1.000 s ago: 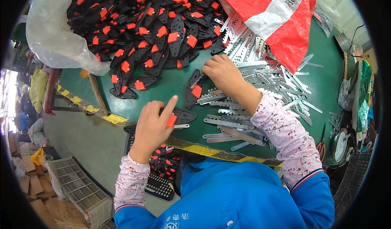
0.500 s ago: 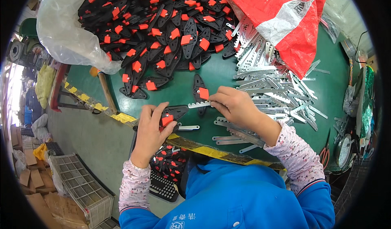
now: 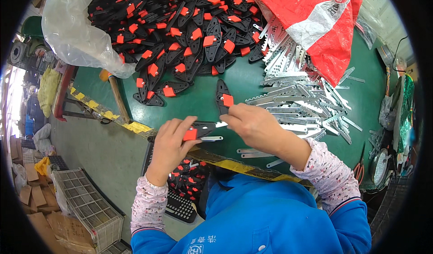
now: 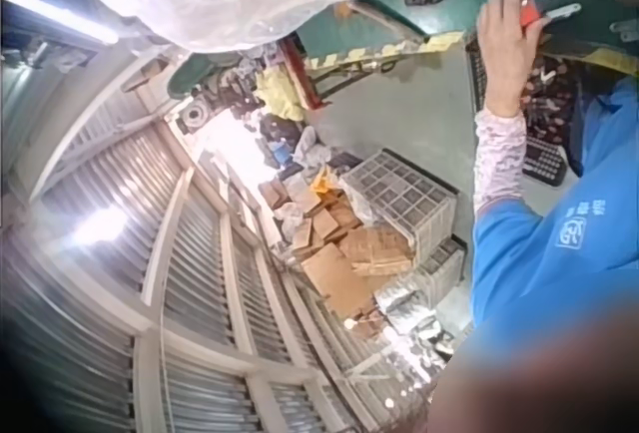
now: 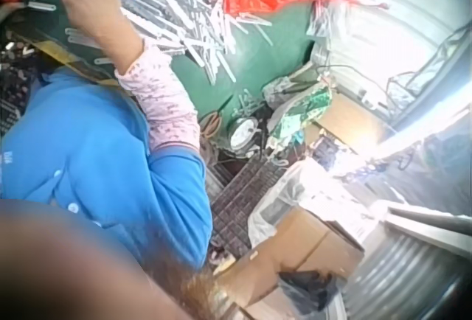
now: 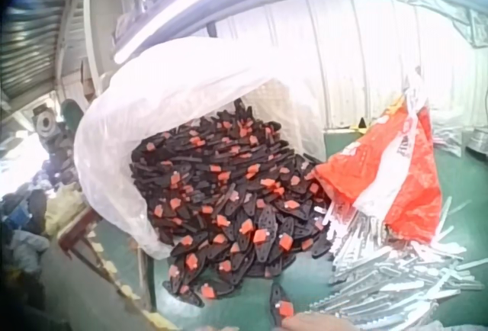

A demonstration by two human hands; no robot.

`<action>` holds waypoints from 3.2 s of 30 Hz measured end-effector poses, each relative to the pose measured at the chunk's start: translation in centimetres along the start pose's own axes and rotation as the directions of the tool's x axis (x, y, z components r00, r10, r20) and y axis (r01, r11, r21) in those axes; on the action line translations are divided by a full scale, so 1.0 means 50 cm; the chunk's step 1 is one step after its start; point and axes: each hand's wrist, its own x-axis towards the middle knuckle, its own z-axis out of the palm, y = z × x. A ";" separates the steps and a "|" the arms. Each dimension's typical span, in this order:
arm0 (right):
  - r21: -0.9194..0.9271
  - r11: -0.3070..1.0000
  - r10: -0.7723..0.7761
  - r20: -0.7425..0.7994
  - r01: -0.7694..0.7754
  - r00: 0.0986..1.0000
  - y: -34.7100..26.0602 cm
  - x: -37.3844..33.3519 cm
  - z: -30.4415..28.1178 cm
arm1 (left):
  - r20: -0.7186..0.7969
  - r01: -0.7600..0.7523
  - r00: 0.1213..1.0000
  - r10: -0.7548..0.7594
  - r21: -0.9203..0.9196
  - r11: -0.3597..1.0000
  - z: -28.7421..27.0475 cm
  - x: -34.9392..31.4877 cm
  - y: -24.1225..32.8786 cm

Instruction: The person repeatedly picks a black plastic clip with a red insert and a serrated metal blade from piles on a green worktable, inserts the blade into the clip, and places the assembled unit into a black basket. The person continues this one-at-a-time assembly throughout the clip.

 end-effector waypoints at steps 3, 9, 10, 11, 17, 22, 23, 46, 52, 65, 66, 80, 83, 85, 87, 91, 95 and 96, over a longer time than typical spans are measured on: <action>-0.008 0.996 0.086 -0.087 -0.087 0.993 -0.025 0.017 0.004 | 0.004 0.018 1.000 -0.018 -0.015 1.000 0.002 0.010 0.006; -0.061 0.977 0.196 -0.135 -0.205 0.971 -0.030 0.023 0.026 | 0.002 -0.004 1.000 0.004 -0.040 0.999 -0.023 0.018 -0.011; -0.055 0.977 0.199 -0.124 -0.207 0.972 -0.037 0.019 0.031 | 0.024 -0.008 1.000 0.009 -0.053 0.999 -0.028 0.017 -0.015; -0.049 0.977 0.202 -0.112 -0.208 0.973 -0.046 0.015 0.035 | 0.045 -0.012 0.999 0.015 -0.066 0.998 -0.033 0.013 -0.019; -0.039 0.988 0.147 -0.068 -0.150 0.987 -0.075 0.007 0.047 | 0.092 -0.024 0.995 0.031 -0.084 0.996 -0.024 -0.004 -0.011; 0.258 0.874 0.397 0.112 -0.412 0.911 -0.102 0.016 0.028 | 0.083 -0.033 0.996 0.034 -0.014 0.999 -0.015 -0.001 0.005; 0.316 0.859 0.391 0.108 -0.404 0.914 -0.103 0.015 0.033 | 0.092 -0.029 0.995 0.027 0.020 0.999 -0.011 -0.002 0.004; 0.007 0.907 0.418 0.108 -0.421 0.902 -0.052 0.041 0.108 | 0.059 0.287 0.954 -0.294 0.104 0.952 0.098 0.024 0.015; -0.272 0.876 0.417 0.014 -0.398 0.909 0.128 -0.045 -0.004 | 0.127 0.078 0.988 -0.091 0.102 0.992 0.086 0.050 0.010; 0.639 0.669 0.400 0.121 -0.380 0.909 0.078 0.016 0.031 | 0.021 0.166 0.986 -0.165 -0.148 0.975 0.058 0.010 0.008; 0.612 0.704 0.379 0.107 -0.361 0.919 0.073 0.018 0.032 | 0.017 0.154 0.988 -0.153 -0.145 0.977 0.058 0.011 0.006; 0.245 0.940 0.225 0.085 -0.239 0.971 0.056 0.004 0.031 | 0.029 0.043 0.999 -0.041 -0.090 0.995 0.055 0.002 -0.002; 0.341 0.904 0.240 0.100 -0.260 0.966 0.048 -0.003 0.032 | 0.025 0.055 0.998 -0.052 -0.160 0.986 0.058 -0.007 -0.001; 0.249 0.952 0.166 0.061 -0.176 0.984 0.033 -0.004 0.035 | 0.012 0.021 1.000 -0.020 -0.140 0.990 0.066 -0.012 -0.002; 0.167 0.977 0.134 0.015 -0.135 0.991 0.014 -0.002 0.032 | -0.009 0.007 1.000 -0.009 -0.139 0.990 0.065 -0.012 0.002; -0.083 0.980 0.187 0.056 -0.182 0.981 0.009 -0.007 -0.002 | -0.029 0.034 0.999 -0.037 -0.121 0.992 0.047 -0.015 0.001; -0.063 0.985 0.171 0.137 -0.163 0.976 -0.010 -0.017 0.014 | 0.031 -0.009 0.999 0.014 -0.152 0.988 0.041 -0.011 -0.002; -0.162 0.982 0.129 0.169 -0.102 0.977 -0.024 -0.020 0.023 | 0.053 -0.019 0.998 0.028 -0.160 0.987 0.038 -0.006 0.007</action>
